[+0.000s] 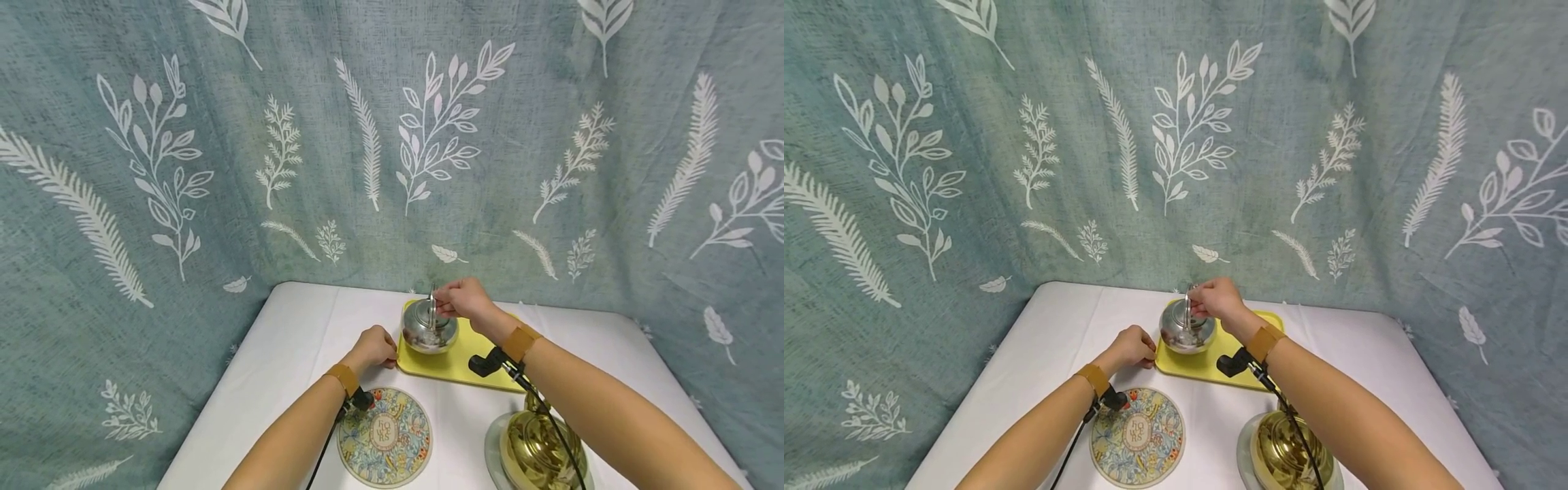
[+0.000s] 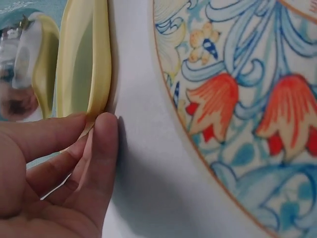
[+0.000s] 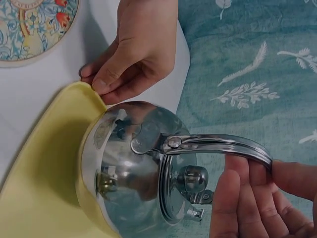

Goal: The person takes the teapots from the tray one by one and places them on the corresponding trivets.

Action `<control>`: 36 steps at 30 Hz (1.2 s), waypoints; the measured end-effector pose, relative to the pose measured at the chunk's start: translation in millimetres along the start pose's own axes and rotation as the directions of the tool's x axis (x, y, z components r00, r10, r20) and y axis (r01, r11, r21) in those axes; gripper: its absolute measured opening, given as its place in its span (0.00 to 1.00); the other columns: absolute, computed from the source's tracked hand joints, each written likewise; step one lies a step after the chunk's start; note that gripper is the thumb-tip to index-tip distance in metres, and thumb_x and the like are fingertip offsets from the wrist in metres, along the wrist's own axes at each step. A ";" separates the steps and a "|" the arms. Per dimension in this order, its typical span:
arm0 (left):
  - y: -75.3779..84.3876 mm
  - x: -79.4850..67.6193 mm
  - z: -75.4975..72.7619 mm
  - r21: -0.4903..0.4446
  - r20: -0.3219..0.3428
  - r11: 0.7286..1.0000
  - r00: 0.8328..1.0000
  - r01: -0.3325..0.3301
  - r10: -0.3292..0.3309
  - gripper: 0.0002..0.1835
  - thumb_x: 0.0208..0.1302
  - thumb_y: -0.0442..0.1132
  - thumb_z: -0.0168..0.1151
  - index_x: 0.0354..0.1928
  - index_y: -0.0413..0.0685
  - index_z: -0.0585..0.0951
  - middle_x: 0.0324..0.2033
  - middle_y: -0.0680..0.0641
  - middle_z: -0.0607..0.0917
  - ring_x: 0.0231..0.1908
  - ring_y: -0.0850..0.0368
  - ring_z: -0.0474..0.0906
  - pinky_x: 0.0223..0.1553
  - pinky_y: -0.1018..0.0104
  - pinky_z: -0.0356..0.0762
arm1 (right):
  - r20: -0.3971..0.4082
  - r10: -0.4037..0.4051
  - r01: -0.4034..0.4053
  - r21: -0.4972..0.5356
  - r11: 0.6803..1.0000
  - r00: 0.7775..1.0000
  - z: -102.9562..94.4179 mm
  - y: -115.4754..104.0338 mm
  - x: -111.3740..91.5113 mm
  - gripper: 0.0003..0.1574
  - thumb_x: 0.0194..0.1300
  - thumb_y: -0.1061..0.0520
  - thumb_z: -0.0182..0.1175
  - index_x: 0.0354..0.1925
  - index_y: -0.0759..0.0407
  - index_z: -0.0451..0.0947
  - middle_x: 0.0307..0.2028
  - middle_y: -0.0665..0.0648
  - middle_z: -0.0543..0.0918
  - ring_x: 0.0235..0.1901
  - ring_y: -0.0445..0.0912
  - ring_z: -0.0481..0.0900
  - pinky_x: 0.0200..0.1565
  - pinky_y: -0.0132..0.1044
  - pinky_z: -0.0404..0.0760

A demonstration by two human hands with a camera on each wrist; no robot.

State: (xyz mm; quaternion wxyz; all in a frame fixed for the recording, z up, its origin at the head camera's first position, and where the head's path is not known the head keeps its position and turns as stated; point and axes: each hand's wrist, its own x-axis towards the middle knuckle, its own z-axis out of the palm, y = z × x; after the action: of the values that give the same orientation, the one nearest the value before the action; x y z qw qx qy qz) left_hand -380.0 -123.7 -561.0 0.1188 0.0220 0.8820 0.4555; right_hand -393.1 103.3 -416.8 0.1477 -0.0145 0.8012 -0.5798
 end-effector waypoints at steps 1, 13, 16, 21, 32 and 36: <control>-1.3 -0.4 -1.3 0.001 0.000 1.000 1.000 -0.002 0.002 0.04 0.69 0.26 0.72 0.34 0.35 0.89 0.25 0.43 0.88 0.28 0.50 0.91 0.30 0.63 0.89 | 0.000 -0.001 0.001 0.001 1.000 1.000 0.0 -1.4 -1.9 0.18 0.82 0.60 0.62 0.59 0.74 0.83 0.40 0.64 0.91 0.37 0.49 0.90 0.59 0.52 0.86; -15.3 -2.8 -10.2 -0.040 0.012 0.999 1.000 0.029 -0.028 0.02 0.70 0.26 0.71 0.38 0.34 0.90 0.27 0.43 0.89 0.29 0.50 0.91 0.33 0.62 0.90 | -0.008 -0.035 0.035 0.010 0.999 0.999 -1.7 -2.0 -25.0 0.17 0.82 0.60 0.61 0.57 0.76 0.83 0.37 0.61 0.89 0.36 0.49 0.90 0.55 0.50 0.88; -19.1 -0.9 -9.5 -0.054 0.011 0.999 1.000 0.007 -0.007 0.02 0.70 0.26 0.71 0.40 0.33 0.91 0.28 0.43 0.90 0.29 0.50 0.91 0.34 0.62 0.90 | -0.008 -0.056 0.056 0.027 0.998 0.998 4.3 -4.1 -34.0 0.17 0.82 0.61 0.62 0.56 0.76 0.83 0.36 0.60 0.89 0.34 0.47 0.89 0.54 0.49 0.89; -22.5 -2.2 -12.4 -0.070 0.015 0.997 0.999 -0.031 0.032 0.05 0.71 0.26 0.70 0.44 0.31 0.91 0.32 0.41 0.92 0.33 0.48 0.93 0.36 0.62 0.90 | 0.021 -0.100 0.099 0.033 0.995 0.995 15.4 -8.2 -51.5 0.17 0.81 0.62 0.63 0.55 0.78 0.83 0.37 0.60 0.89 0.33 0.46 0.89 0.49 0.47 0.90; -25.4 2.9 -18.7 -0.040 0.070 0.993 0.991 -0.108 0.111 0.08 0.72 0.26 0.68 0.48 0.34 0.92 0.29 0.46 0.92 0.28 0.58 0.89 0.34 0.67 0.87 | 0.049 -0.179 0.178 0.025 0.984 0.983 30.0 -6.0 -93.9 0.14 0.79 0.62 0.65 0.49 0.76 0.86 0.34 0.59 0.89 0.33 0.49 0.90 0.45 0.47 0.91; -23.3 1.7 -23.6 -0.031 0.093 0.991 0.986 -0.134 0.136 0.12 0.70 0.25 0.65 0.51 0.34 0.92 0.31 0.46 0.92 0.26 0.61 0.85 0.31 0.69 0.83 | 0.061 -0.193 0.193 0.018 0.981 0.979 37.1 -3.2 -105.8 0.13 0.78 0.63 0.64 0.48 0.75 0.86 0.32 0.58 0.89 0.32 0.49 0.89 0.43 0.45 0.91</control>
State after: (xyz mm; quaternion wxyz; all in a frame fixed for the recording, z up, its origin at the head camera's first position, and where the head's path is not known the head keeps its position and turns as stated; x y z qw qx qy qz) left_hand -385.4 -155.9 -567.0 0.1299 0.1020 0.8662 0.4716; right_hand -283.0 88.5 -401.1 0.1159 -0.1094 0.7874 -0.5955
